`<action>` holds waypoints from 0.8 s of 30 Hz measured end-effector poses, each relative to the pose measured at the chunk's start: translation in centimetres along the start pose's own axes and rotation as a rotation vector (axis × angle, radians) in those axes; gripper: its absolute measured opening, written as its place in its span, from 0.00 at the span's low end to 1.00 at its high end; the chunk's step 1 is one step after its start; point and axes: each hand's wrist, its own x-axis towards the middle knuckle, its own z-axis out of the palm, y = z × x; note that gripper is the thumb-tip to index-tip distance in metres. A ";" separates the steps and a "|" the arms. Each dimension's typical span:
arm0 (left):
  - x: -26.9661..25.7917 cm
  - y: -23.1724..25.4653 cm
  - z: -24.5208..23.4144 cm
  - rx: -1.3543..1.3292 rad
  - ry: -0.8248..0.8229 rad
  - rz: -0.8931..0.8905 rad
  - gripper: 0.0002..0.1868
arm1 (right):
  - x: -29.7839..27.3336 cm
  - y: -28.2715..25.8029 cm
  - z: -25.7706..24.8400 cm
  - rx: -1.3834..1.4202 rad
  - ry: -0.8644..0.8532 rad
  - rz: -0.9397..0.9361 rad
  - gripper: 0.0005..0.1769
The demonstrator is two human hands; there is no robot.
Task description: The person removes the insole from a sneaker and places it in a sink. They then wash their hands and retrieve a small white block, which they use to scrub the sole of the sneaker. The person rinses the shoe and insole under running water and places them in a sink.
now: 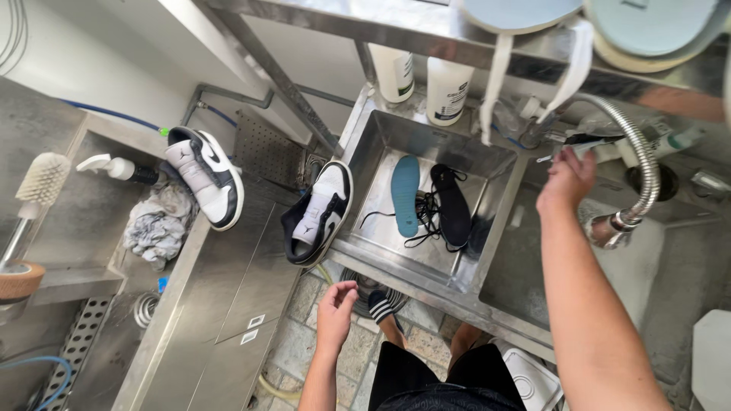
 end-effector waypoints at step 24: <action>6.1 10.6 -3.4 0.655 0.272 0.486 0.15 | -7.4 -2.1 4.3 -0.190 -0.029 0.039 0.23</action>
